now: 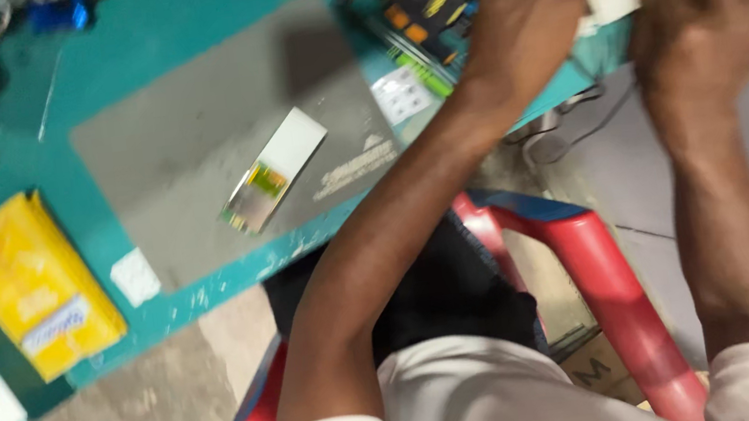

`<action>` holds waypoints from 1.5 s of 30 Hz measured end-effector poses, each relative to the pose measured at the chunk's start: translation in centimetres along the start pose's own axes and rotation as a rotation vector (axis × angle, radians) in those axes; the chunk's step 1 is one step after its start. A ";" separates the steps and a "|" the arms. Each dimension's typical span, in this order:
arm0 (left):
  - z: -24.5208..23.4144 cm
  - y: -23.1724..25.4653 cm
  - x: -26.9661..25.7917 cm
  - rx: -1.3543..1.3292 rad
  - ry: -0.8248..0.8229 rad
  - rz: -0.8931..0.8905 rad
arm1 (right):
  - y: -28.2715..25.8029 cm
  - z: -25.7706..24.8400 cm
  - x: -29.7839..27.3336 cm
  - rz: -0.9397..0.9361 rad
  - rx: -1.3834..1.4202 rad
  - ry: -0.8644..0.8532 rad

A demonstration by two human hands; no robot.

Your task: The person uses a yellow screwdriver to manipulate a small white rectangular electronic component on a workbench. They then pick up a black mobile phone, remove the back cover, and use an orange screwdriver to unscrew the internal components of the phone.

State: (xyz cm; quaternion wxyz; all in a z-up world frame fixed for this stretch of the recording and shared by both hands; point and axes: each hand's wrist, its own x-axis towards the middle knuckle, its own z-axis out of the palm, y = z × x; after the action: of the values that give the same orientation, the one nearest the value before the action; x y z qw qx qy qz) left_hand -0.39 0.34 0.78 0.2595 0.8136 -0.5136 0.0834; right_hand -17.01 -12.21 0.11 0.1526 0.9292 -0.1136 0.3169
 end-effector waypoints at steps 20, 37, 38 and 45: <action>-22.7 -8.3 -29.6 0.071 0.215 -0.508 | -23.4 -7.5 12.8 -0.522 0.893 -0.397; -20.7 -10.0 -31.7 0.120 0.107 -0.547 | -23.3 -6.2 13.6 -0.412 1.093 -0.517; -20.6 -10.1 -31.7 0.120 0.110 -0.547 | -23.2 -6.2 13.4 -0.429 1.116 -0.468; -20.4 -10.1 -31.8 0.097 0.131 -0.538 | -24.9 -6.4 11.5 -0.576 1.347 -0.315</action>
State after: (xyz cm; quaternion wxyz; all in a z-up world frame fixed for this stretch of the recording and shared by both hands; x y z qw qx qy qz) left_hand -3.43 39.29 1.92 0.2655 0.9251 -0.2565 0.0885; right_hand -3.99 11.84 6.80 -0.3903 0.8490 0.3321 0.1285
